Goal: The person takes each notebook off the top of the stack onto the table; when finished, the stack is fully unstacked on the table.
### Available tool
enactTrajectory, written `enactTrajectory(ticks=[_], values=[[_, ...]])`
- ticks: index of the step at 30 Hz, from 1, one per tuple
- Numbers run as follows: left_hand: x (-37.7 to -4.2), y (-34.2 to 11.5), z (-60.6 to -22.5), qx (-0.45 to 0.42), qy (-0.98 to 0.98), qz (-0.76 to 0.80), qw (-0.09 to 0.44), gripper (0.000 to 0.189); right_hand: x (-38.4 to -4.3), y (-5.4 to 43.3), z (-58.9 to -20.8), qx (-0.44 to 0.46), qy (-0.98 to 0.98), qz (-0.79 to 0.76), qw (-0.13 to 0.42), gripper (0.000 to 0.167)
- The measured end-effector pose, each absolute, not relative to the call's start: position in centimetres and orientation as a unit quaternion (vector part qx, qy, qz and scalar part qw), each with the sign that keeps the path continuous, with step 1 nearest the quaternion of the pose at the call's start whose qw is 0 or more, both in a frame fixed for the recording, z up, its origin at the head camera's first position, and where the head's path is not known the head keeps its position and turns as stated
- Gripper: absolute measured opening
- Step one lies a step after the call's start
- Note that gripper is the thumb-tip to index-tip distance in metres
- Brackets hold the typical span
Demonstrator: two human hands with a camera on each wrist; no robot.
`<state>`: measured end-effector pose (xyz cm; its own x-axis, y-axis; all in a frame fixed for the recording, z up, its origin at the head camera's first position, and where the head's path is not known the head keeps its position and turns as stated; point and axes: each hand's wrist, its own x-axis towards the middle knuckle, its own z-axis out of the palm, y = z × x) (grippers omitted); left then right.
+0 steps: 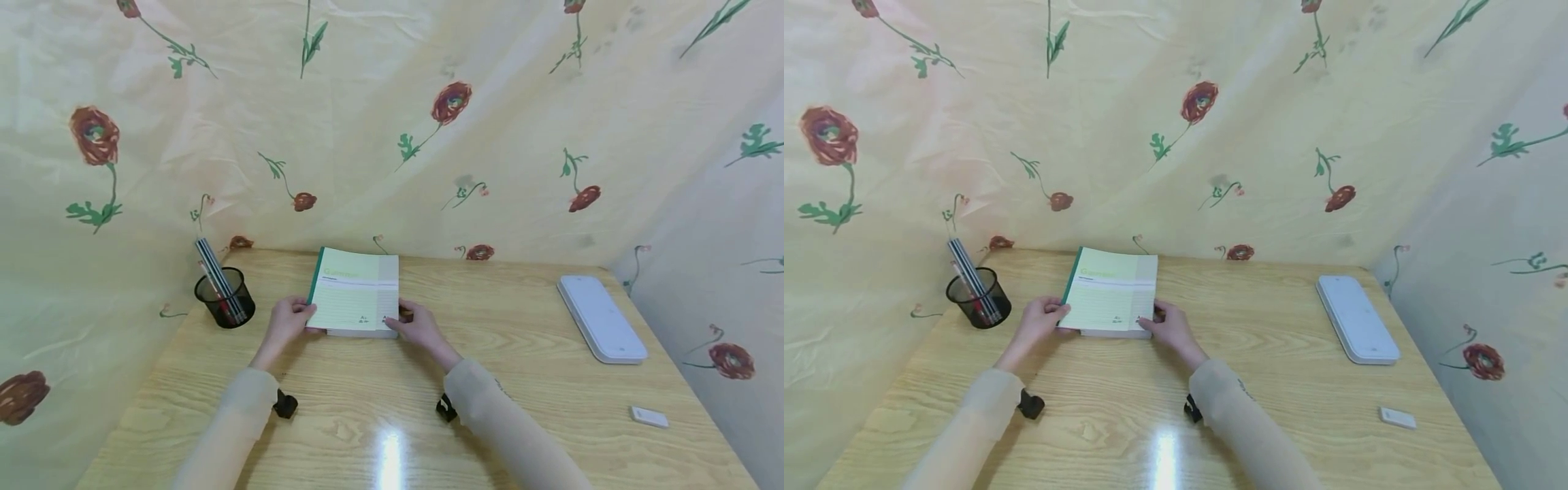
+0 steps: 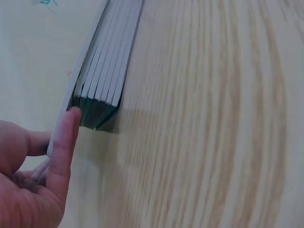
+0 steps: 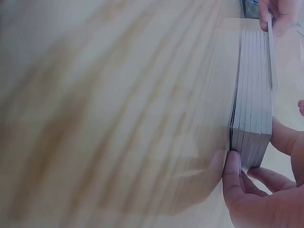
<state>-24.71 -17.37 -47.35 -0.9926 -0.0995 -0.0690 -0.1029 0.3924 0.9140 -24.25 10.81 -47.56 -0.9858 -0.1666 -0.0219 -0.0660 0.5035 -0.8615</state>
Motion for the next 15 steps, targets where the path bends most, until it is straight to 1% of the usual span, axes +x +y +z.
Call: enactTrajectory(ticks=[6,11,15], values=[[-24.6,-18.4,-47.3,-0.079,0.787,0.612,0.010,0.032,-24.4,10.7,-47.6,-0.064,0.869,-0.488,0.050,0.054],[-24.7,-19.2,-47.4,-0.094,0.767,0.634,0.012,0.036,-24.5,10.6,-47.8,-0.053,0.872,-0.485,0.052,0.055],[-24.6,-19.8,-47.5,-0.099,0.762,0.640,0.012,0.037,-24.6,10.5,-47.8,-0.063,0.871,-0.485,0.052,0.055]])
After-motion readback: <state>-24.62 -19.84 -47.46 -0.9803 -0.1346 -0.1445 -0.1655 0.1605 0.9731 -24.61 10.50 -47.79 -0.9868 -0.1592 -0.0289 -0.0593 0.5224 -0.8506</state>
